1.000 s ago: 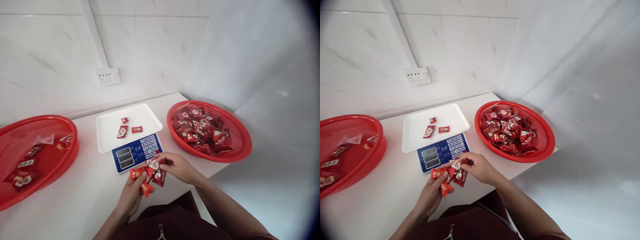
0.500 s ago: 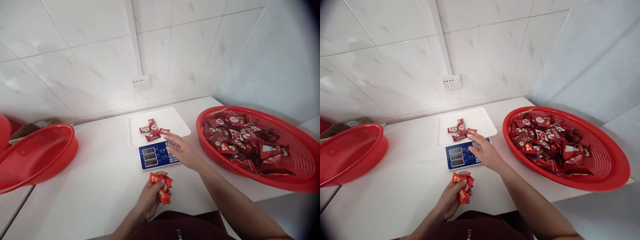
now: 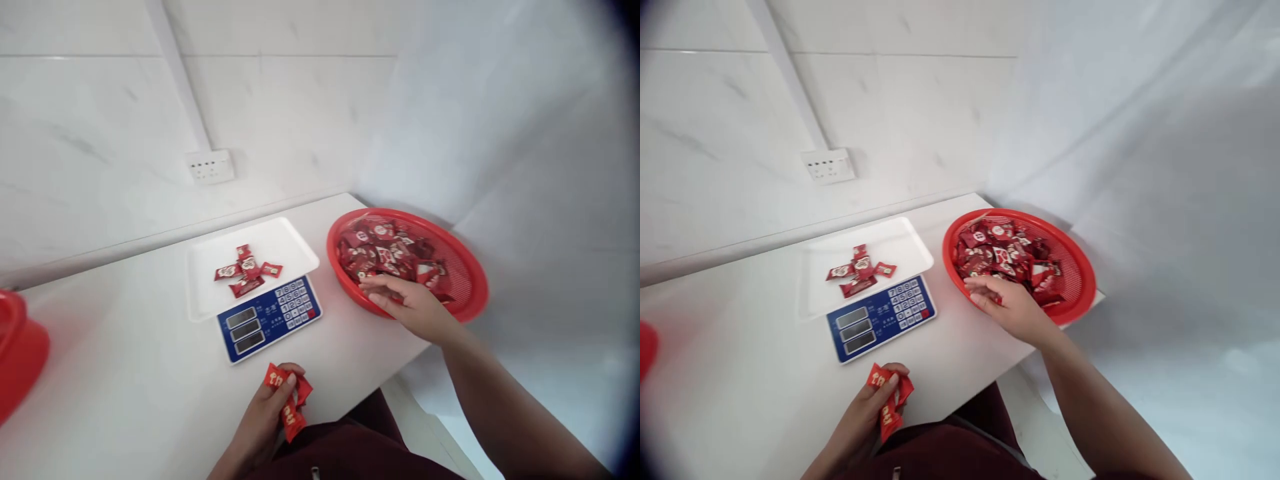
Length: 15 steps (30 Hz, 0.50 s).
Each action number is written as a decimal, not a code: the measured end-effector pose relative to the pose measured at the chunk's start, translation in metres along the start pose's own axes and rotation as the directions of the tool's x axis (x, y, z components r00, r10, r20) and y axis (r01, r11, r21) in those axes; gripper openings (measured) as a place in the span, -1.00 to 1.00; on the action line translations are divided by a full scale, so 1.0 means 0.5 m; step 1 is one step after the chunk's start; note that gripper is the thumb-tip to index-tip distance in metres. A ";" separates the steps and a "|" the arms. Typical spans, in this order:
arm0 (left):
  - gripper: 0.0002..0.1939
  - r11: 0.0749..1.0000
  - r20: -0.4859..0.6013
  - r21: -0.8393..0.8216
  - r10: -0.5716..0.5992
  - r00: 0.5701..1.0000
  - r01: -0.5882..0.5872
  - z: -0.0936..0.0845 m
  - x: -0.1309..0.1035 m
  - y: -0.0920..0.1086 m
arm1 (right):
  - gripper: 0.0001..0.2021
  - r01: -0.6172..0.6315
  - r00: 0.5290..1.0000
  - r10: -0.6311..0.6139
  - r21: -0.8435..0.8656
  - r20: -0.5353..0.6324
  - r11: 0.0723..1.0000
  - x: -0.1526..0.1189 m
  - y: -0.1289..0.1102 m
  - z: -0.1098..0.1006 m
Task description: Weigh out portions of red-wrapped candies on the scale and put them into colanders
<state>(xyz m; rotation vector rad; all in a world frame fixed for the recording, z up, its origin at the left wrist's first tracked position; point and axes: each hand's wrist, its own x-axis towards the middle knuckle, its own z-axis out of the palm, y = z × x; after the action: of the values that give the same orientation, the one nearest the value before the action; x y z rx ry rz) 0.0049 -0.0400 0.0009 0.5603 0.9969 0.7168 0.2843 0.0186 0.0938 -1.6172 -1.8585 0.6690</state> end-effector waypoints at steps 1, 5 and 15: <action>-0.59 1.000 -0.013 0.004 -0.013 1.000 0.013 0.002 0.001 -0.002 | -0.66 -0.030 0.999 0.026 -0.125 -0.033 0.992 0.004 0.021 -0.026; -0.54 0.999 -0.081 -0.015 -0.036 0.996 0.035 0.012 0.001 -0.003 | -0.52 -0.277 0.958 0.269 -0.569 -0.100 0.774 0.025 0.127 -0.125; -0.55 0.999 -0.150 -0.027 -0.028 0.988 0.024 0.021 0.002 0.001 | -0.45 -0.340 0.916 0.399 -0.466 0.030 0.817 0.052 0.222 -0.140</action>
<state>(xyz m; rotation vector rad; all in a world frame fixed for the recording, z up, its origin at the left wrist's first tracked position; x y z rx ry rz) 0.0146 -0.0399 0.0055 0.4752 1.1322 0.7556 0.4092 0.0595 0.0681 -2.3359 -1.9009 0.5251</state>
